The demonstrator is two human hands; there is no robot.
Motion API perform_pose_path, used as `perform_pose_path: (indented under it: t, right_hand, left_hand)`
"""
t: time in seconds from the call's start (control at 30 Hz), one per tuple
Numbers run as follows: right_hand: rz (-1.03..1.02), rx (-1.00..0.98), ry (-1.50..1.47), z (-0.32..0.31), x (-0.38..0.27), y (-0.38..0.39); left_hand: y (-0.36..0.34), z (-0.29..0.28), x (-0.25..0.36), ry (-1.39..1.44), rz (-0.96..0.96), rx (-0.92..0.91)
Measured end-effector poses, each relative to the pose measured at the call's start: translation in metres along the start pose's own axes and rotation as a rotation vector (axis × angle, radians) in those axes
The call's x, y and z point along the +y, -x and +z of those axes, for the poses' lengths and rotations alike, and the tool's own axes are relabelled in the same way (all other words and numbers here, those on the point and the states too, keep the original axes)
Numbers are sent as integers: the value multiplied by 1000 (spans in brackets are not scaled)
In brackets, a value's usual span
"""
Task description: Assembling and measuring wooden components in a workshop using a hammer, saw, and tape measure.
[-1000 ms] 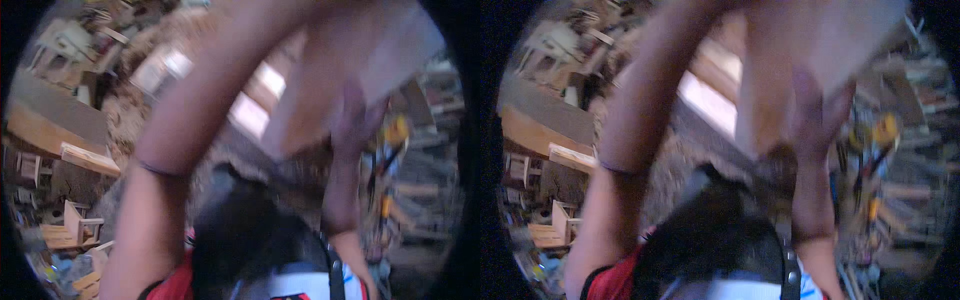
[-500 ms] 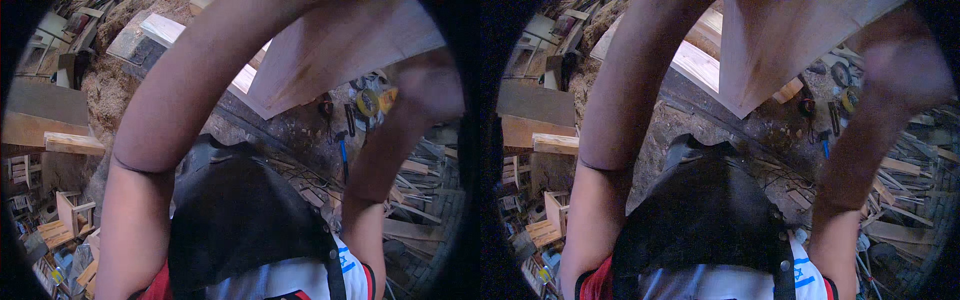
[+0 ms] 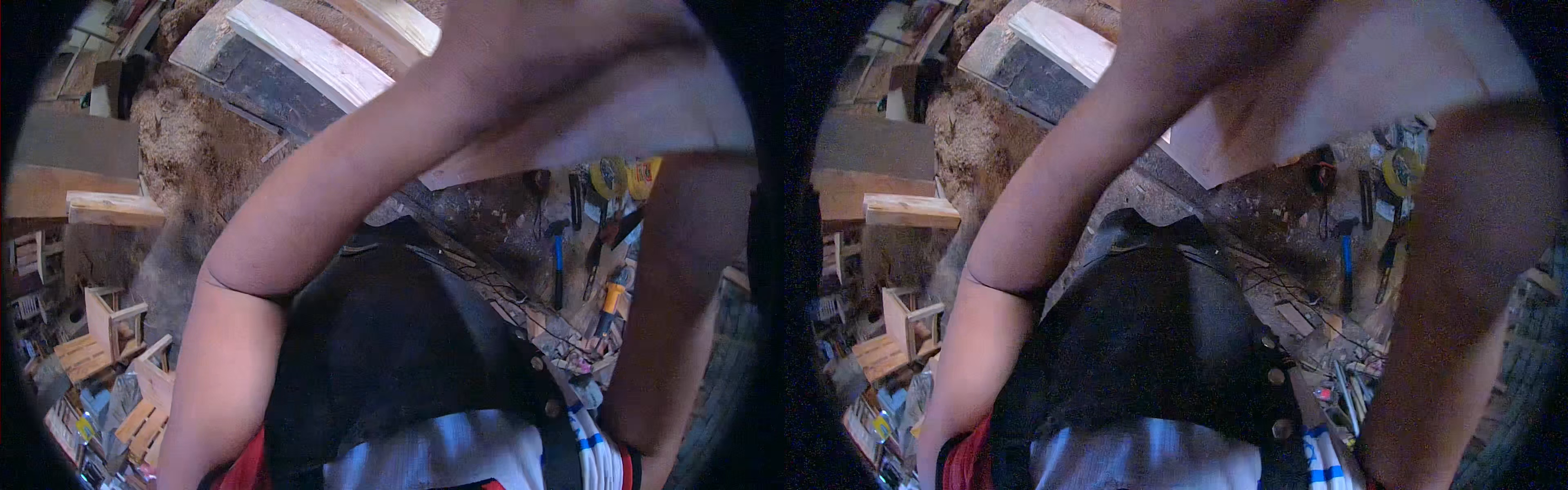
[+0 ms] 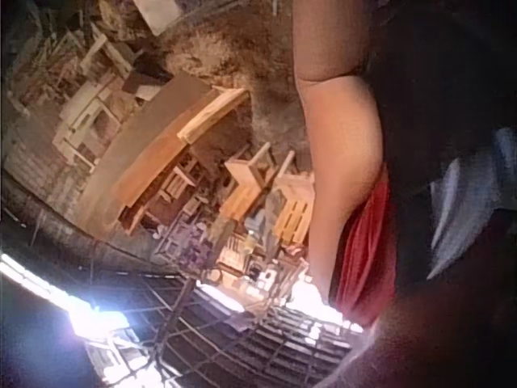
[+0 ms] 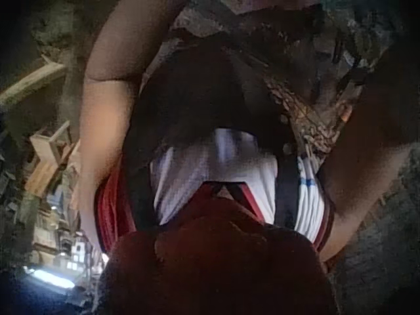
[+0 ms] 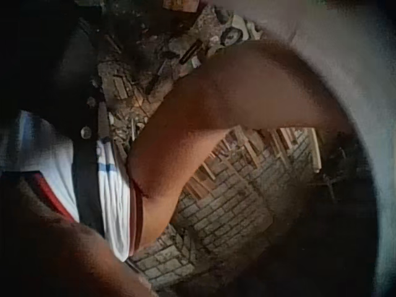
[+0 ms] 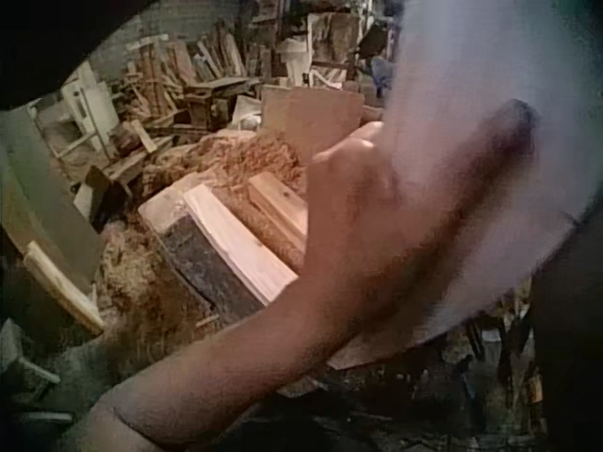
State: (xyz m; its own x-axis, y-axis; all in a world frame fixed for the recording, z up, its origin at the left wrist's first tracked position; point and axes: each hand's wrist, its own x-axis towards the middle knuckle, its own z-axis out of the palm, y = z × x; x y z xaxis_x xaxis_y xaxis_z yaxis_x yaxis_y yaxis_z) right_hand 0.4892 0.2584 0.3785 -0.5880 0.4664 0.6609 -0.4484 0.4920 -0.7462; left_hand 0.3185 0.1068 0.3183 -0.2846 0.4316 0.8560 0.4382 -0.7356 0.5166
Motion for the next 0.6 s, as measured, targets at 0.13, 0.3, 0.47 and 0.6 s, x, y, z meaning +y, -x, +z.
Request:
perform_pose_path:
  t: [0.13, 0.3, 0.47, 0.6]
  right_hand:
    - [10, 36, 38, 5, 15, 17]
    - [25, 72, 72, -2, 24, 26]
    - [24, 74, 83, -1, 31, 19]
    - [38, 92, 111, 10, 41, 26]
  left_hand:
    - [2, 13, -24, -137, 39, 71]
    - [0, 8, -26, -370, 124, 101]
    - [6, 17, -18, -448, 36, 91]
    - [13, 31, -26, -397, -43, 136]
